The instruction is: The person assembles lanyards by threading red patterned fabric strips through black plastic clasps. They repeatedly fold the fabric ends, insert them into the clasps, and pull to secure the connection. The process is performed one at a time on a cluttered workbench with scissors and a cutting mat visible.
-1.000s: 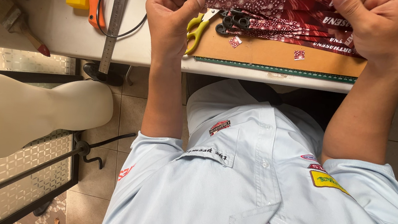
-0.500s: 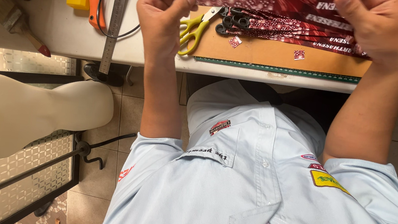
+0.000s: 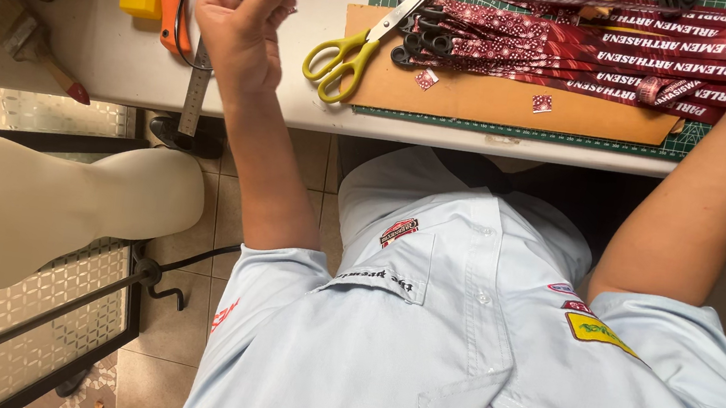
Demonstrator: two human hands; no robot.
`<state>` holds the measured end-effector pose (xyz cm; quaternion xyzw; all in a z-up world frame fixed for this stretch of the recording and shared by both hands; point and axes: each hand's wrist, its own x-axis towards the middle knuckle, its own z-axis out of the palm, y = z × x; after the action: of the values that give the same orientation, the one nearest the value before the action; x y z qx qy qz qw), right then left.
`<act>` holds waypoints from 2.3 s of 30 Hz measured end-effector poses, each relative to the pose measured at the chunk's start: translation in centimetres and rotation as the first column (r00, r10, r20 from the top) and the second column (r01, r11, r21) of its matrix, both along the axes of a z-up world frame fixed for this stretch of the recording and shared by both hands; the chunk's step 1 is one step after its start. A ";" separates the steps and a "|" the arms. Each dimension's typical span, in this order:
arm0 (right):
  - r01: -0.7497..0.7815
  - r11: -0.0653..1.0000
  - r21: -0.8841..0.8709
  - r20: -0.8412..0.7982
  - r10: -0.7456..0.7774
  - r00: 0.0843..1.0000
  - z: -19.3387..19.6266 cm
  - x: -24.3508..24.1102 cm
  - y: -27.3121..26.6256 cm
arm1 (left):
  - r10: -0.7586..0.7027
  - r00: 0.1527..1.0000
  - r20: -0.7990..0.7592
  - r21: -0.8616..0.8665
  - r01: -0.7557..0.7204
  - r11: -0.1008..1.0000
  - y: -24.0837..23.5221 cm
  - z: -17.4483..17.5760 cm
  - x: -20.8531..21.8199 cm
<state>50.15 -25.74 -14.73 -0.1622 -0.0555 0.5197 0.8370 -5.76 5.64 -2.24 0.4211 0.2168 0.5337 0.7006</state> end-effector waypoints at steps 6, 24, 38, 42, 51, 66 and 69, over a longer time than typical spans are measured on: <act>-0.012 0.984 -0.179 0.239 0.055 0.969 1.3 -2.7 0.5 | 0.073 0.994 -0.076 0.026 -0.071 0.997 0.4 -0.1 -0.3; 0.102 0.993 -0.060 0.655 -0.038 0.755 6.0 -9.0 0.5 | 0.219 0.957 -0.190 -0.014 -0.226 0.974 1.1 0.4 -3.0; 0.460 0.626 -0.630 0.763 0.609 0.217 9.4 -13.0 3.2 | 0.195 0.802 -0.564 0.140 -0.140 0.980 -0.9 1.0 -3.6; 0.667 0.539 -0.515 0.672 0.737 -0.076 10.1 -13.0 2.5 | 0.191 0.772 -0.606 0.184 -0.098 0.978 -1.3 1.6 -3.4; 0.482 0.633 -0.605 0.606 0.759 -0.237 11.0 -10.4 0.9 | 0.153 0.775 -0.613 0.197 -0.038 0.980 -1.0 1.1 -2.5; 0.584 0.531 -0.614 0.566 0.812 -0.142 9.5 -10.6 -1.2 | 0.203 0.683 -0.702 0.237 -0.045 0.970 -1.3 0.7 -2.0; 0.505 0.557 -0.660 0.593 0.798 -0.104 10.0 -10.2 -1.6 | 0.146 0.691 -0.708 0.187 -0.016 0.982 -1.3 0.9 -2.3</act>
<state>39.91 -27.30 -4.75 -0.8254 -0.4287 0.2889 0.2271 -8.08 4.34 -1.30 0.6426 0.4464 0.3734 0.4984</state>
